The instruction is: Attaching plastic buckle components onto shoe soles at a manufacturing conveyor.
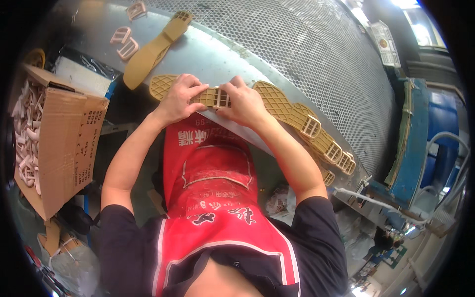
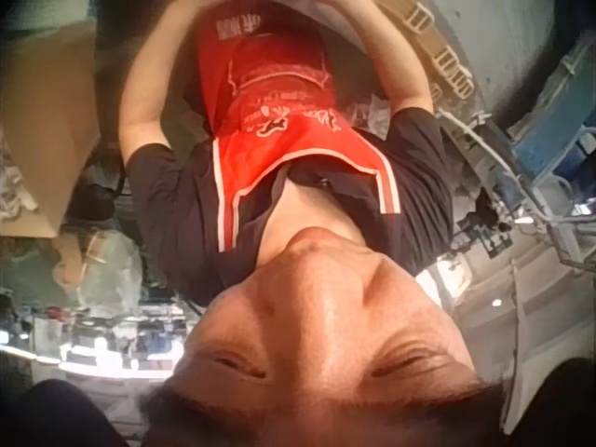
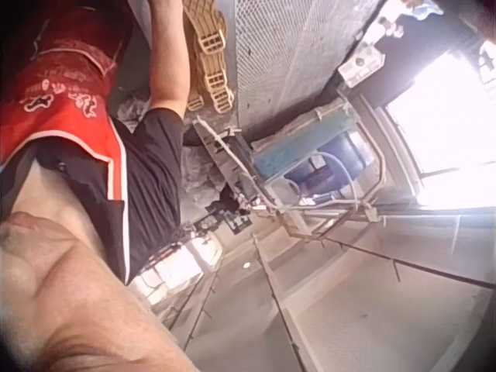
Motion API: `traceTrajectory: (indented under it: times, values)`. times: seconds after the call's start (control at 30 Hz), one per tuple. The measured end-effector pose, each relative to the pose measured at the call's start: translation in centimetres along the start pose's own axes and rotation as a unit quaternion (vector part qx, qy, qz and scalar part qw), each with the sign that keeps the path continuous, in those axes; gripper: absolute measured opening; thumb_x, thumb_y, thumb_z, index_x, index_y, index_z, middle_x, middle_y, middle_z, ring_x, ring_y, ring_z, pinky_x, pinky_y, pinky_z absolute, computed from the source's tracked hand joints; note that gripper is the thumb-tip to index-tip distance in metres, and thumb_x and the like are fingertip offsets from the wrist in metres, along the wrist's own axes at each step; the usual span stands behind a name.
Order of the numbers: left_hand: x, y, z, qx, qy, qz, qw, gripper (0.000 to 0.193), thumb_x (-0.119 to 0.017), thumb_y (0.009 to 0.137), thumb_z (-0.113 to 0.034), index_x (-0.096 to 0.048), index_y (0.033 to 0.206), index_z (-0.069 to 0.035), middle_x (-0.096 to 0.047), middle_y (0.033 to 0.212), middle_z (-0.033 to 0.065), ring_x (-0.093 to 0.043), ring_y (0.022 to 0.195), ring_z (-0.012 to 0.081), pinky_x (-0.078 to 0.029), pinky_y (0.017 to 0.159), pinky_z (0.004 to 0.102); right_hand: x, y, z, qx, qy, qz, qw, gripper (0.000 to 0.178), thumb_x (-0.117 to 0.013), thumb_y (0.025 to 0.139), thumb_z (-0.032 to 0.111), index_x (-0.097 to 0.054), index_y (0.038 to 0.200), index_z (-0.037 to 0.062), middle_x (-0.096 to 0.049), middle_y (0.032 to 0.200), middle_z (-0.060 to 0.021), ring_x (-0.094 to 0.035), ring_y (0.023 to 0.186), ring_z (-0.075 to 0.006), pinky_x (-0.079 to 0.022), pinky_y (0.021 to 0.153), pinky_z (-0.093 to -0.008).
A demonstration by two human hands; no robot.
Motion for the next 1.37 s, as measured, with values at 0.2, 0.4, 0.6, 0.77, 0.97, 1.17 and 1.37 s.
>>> traceTrajectory:
  times: [0.2,0.4,0.6,0.77,0.97,1.17,1.37]
  values:
    - [-3.7,1.8,0.0,-0.061,0.035,0.023,0.997,0.062,-0.093,0.082,-0.015,-0.074,0.139,0.001,-0.068,0.125,0.0152,-0.062,0.126,0.0410,-0.043,0.126,0.0573,-1.3,-1.4,-2.8,0.017,-0.056,-0.058,0.997,0.039,-0.083,0.089,0.034,-0.074,0.120,0.0105,-0.067,0.119,-0.0178,-0.077,0.102,-0.0403,-0.065,0.085,-0.0548]
    - [-4.2,1.0,-3.8,-0.095,0.080,0.024,0.992,0.066,-0.094,0.087,-0.030,-0.073,0.141,0.001,-0.063,0.148,0.0199,-0.054,0.148,0.0459,-0.038,0.131,0.0628,0.3,-9.2,-4.5,-0.030,-0.087,-0.083,0.992,0.045,-0.080,0.087,0.019,-0.070,0.128,0.0038,-0.065,0.121,-0.0206,-0.075,0.103,-0.0394,-0.065,0.085,-0.0509]
    - [-1.5,1.2,-0.7,-0.073,0.148,-0.034,0.986,0.058,-0.089,0.095,-0.032,-0.074,0.142,-0.001,-0.060,0.155,0.0202,-0.052,0.151,0.0461,-0.039,0.131,0.0618,5.9,-22.1,-12.1,-0.206,-0.160,-0.046,0.964,0.036,-0.074,0.093,0.015,-0.069,0.129,0.0100,-0.066,0.120,-0.0146,-0.074,0.106,-0.0361,-0.064,0.086,-0.0512]
    - [9.3,-2.1,3.7,-0.013,0.259,-0.167,0.951,0.045,-0.084,0.103,-0.026,-0.075,0.139,-0.002,-0.062,0.153,0.0223,-0.056,0.148,0.0456,-0.045,0.125,0.0580,7.8,-27.5,-15.0,-0.267,-0.191,-0.112,0.938,0.046,-0.074,0.085,0.006,-0.070,0.130,0.0087,-0.068,0.122,-0.0161,-0.073,0.114,-0.0407,-0.064,0.091,-0.0520]
    - [15.5,-1.5,9.9,0.125,0.322,-0.328,0.879,0.044,-0.080,0.103,-0.027,-0.075,0.140,-0.003,-0.065,0.145,0.0260,-0.061,0.138,0.0456,-0.047,0.119,0.0573,5.6,-38.1,-22.4,-0.327,-0.238,-0.122,0.906,0.061,-0.071,0.090,0.001,-0.065,0.150,0.0089,-0.064,0.153,-0.0172,-0.068,0.131,-0.0438,-0.061,0.101,-0.0527]
    - [19.1,-4.6,18.5,0.343,0.364,-0.319,0.805,0.065,-0.080,0.099,-0.047,-0.071,0.148,-0.005,-0.066,0.144,0.0291,-0.062,0.135,0.0476,-0.048,0.118,0.0573,4.3,-40.9,-24.5,-0.385,-0.245,-0.088,0.885,0.059,-0.070,0.093,0.000,-0.060,0.151,0.0046,-0.062,0.150,-0.0216,-0.069,0.123,-0.0469,-0.060,0.099,-0.0566]
    - [16.5,-2.9,17.7,0.484,0.291,-0.186,0.804,0.084,-0.077,0.098,-0.065,-0.063,0.158,-0.009,-0.066,0.149,0.0304,-0.059,0.145,0.0468,-0.046,0.127,0.0546,7.0,-37.3,-18.3,-0.398,-0.186,-0.082,0.895,0.072,-0.081,0.093,0.008,-0.055,0.160,0.0063,-0.055,0.164,-0.0237,-0.067,0.132,-0.0456,-0.060,0.108,-0.0527]
Point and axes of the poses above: each hand's wrist, its own y-axis towards the middle knuckle, its own x-axis out of the back of the hand, z = x × y, the point moved 7 cm from there along y, towards the middle knuckle
